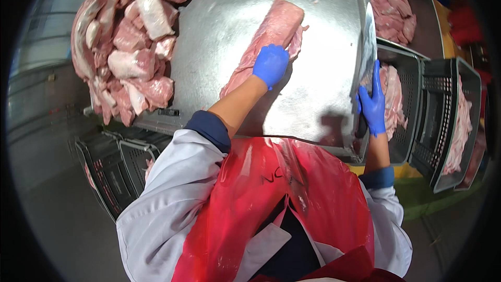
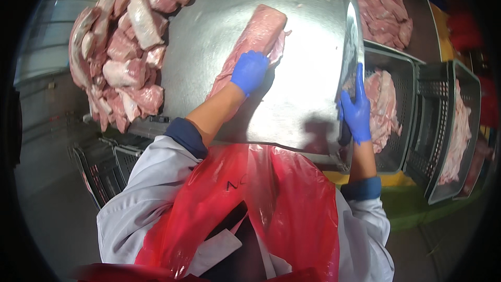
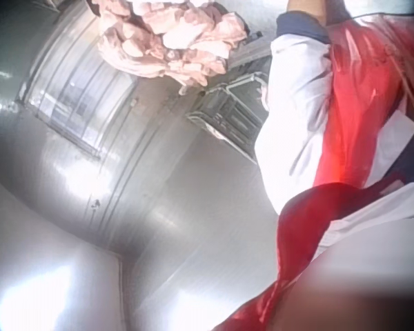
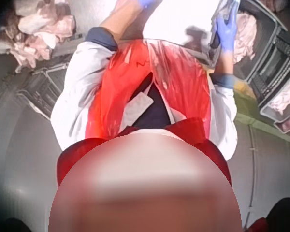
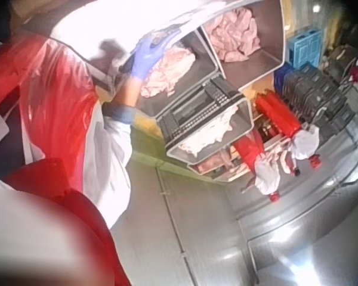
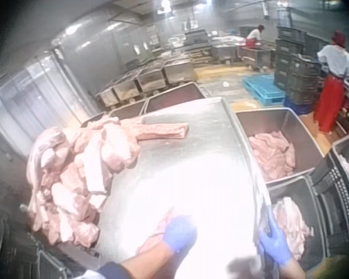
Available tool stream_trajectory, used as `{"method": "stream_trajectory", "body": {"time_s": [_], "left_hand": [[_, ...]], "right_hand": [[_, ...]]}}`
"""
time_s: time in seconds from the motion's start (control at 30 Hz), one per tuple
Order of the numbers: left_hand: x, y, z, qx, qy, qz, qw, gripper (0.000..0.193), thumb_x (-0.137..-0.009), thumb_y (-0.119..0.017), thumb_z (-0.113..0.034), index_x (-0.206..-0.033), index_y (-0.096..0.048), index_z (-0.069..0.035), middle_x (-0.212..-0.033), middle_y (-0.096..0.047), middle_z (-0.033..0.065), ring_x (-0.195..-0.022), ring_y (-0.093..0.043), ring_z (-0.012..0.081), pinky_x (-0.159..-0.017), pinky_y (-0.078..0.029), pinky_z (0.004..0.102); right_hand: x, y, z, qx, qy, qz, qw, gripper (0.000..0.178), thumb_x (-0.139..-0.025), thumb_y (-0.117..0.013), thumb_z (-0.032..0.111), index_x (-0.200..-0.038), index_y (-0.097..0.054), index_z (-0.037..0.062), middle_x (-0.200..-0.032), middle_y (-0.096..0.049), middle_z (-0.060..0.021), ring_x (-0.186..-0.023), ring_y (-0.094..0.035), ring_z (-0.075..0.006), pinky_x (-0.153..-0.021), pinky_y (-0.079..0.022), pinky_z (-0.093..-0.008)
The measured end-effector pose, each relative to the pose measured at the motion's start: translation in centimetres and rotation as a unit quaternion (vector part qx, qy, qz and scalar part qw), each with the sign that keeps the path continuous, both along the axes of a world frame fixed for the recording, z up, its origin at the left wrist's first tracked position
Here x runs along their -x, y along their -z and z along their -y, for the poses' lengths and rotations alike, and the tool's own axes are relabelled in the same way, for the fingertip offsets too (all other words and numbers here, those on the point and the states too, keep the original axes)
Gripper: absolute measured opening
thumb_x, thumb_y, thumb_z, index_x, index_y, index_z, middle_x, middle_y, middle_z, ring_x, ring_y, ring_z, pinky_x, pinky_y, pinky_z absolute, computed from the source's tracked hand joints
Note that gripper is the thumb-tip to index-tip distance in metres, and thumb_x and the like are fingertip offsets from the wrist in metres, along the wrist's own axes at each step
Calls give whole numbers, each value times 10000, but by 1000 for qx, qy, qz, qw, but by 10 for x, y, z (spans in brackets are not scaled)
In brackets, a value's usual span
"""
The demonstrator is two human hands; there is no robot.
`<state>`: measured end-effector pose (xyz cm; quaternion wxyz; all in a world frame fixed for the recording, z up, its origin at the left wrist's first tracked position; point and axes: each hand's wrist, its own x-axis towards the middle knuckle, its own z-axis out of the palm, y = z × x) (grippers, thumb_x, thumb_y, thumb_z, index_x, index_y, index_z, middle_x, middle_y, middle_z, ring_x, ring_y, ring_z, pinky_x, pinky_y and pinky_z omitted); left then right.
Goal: The person uses a knife to trim fat and connective tissue from large cuts of pork on a stainless steel table. They separate the trimmed meat from the fat and place the pieces into a nearby plastic crate. The person handles the meat one piece at a time, repeating the trimming process throughout the clip.
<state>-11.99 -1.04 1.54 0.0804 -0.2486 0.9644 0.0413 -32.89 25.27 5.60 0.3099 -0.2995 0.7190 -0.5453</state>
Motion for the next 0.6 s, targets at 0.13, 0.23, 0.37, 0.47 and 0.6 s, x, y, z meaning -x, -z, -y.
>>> {"method": "stream_trajectory", "body": {"time_s": [0.13, 0.23, 0.37, 0.47, 0.6], "left_hand": [[-46, -43, 53, -223, -166, -306, 910, 170, -879, -539, -121, -940, -660, -18, -917, -698, 180, -828, -686, 318, -699, -529, 395], [-72, -105, 90, -406, -188, -368, 815, 249, -857, -517, -100, -1032, -681, -34, -926, -646, 28, -774, -556, 117, -691, -464, 257], [-81, -115, 93, -442, -228, -405, 767, 253, -811, -525, -64, -1017, -660, -8, -882, -608, 17, -748, -517, 109, -669, -432, 249], [-82, -124, 93, -447, -200, -367, 791, 150, -830, -553, -102, -939, -603, -13, -798, -553, 22, -729, -504, 116, -666, -434, 272], [-99, -120, 104, -455, -179, -330, 807, 272, -870, -553, -167, -1087, -684, -68, -985, -680, 86, -948, -596, 163, -907, -477, 308]], "right_hand": [[-9, 25, 88, 25, -94, 119, 988, 815, -929, -568, 75, -1626, -171, 219, -791, -572, 4, -593, -513, -70, -506, -456, -232], [-65, 56, 171, 7, -139, 180, 974, 824, -909, -607, 147, -1620, -197, 226, -830, -623, -42, -586, -560, -114, -497, -490, -280], [-141, 30, 254, -103, -263, 109, 953, 762, -936, -555, 170, -1613, -208, 200, -785, -649, -145, -563, -615, -201, -502, -521, -356], [-167, 19, 234, -163, -386, 1, 908, 677, -1001, -487, 224, -1613, -201, 173, -870, -682, -202, -628, -663, -220, -593, -555, -360], [-177, 42, 188, -47, -450, 43, 891, 653, -1029, -478, 343, -1612, -213, 217, -1276, -587, -203, -1008, -660, -230, -927, -496, -331]]}}
